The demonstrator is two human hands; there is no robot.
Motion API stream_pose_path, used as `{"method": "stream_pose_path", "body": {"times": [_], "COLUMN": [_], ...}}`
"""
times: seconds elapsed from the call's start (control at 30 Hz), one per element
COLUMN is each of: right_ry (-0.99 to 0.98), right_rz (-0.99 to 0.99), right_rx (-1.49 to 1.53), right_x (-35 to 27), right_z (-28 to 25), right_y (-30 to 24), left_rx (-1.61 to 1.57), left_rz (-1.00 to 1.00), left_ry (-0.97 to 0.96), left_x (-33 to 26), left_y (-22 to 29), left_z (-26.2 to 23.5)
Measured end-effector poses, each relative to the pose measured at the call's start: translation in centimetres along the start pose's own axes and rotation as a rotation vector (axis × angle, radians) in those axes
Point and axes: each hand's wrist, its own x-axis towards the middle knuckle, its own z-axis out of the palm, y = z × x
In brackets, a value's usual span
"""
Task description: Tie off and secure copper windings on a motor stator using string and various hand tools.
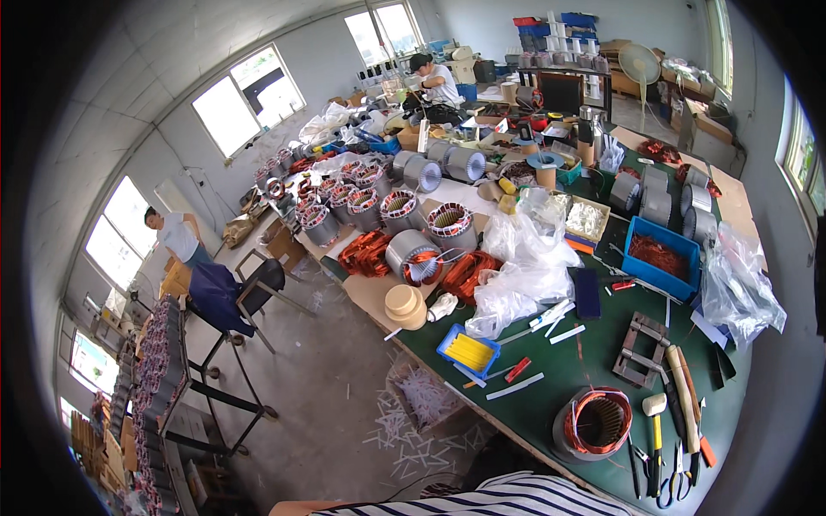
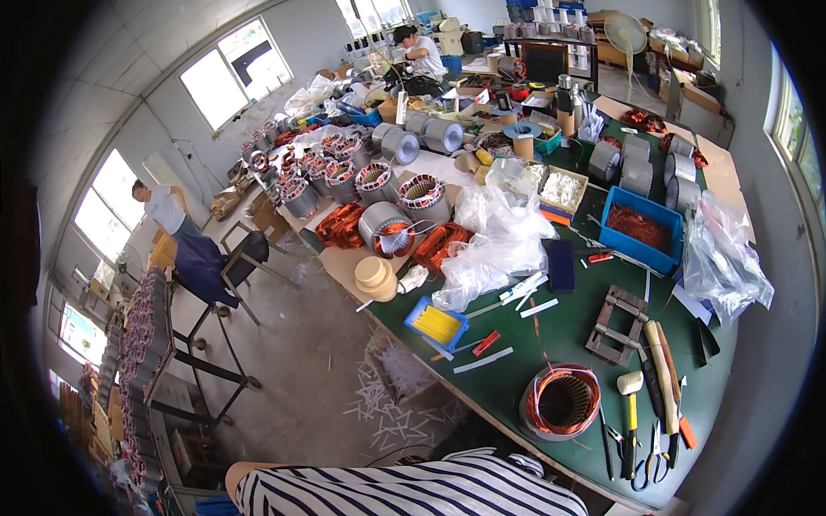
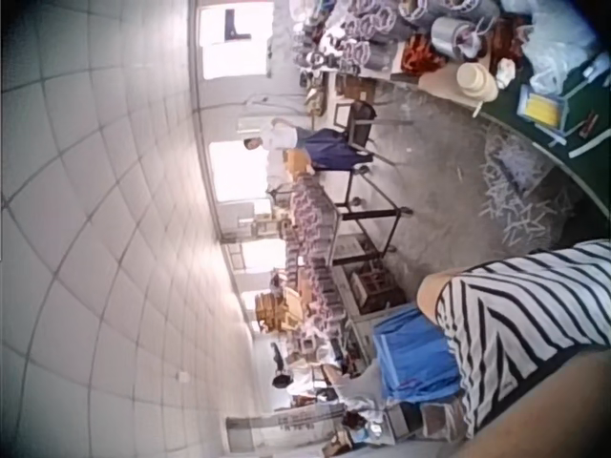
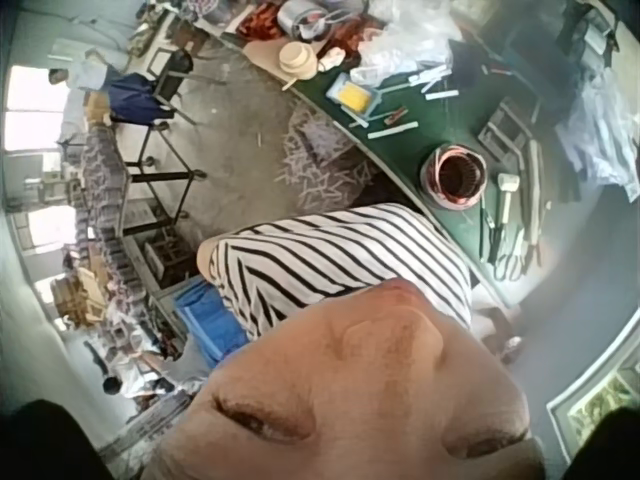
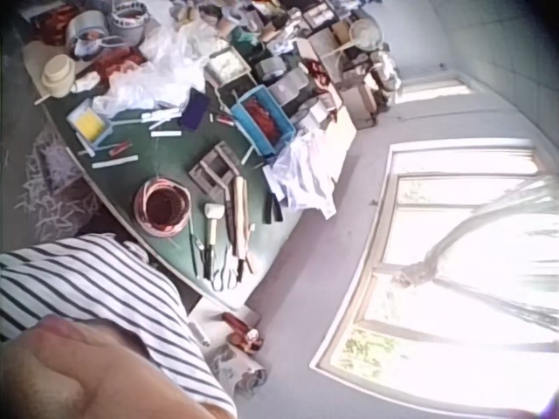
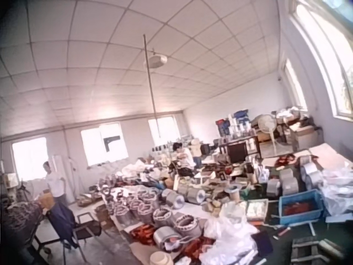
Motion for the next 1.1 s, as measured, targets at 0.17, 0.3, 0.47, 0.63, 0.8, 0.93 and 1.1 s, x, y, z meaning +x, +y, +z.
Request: {"method": "stream_pose_path", "body": {"times": [0.17,0.3,0.47,0.63,0.8,0.93,1.1], "right_ry": [-0.002,-0.01,-0.032,-0.054,-0.062,-0.062,-0.083], "right_rz": [0.017,0.022,0.024,0.028,0.026,0.029,0.026], "right_rx": [-0.006,-0.015,-0.022,-0.043,-0.094,-0.151,-0.217], "right_x": [-0.6,-0.8,-0.7,-0.6,-0.3,0.0,0.9], "right_z": [1.1,1.5,2.4,2.7,1.8,0.6,-0.4], "right_y": [-0.3,-0.8,-1.6,-2.5,-3.9,-5.2,-6.9], "left_rx": [0.003,-0.001,-0.007,-0.024,-0.056,-0.093,-0.146], "left_rz": [-0.004,-0.014,-0.039,-0.06,-0.061,-0.051,-0.059], "left_ry": [0.003,0.013,0.022,0.036,0.073,0.11,0.149], "left_x": [-0.5,-0.8,-1.9,-2.4,-1.5,0.2,1.6], "left_y": [0.0,0.1,-0.1,0.0,0.9,2.0,2.7], "left_z": [-0.1,-0.1,-0.1,0.3,0.5,0.9,1.9]}}
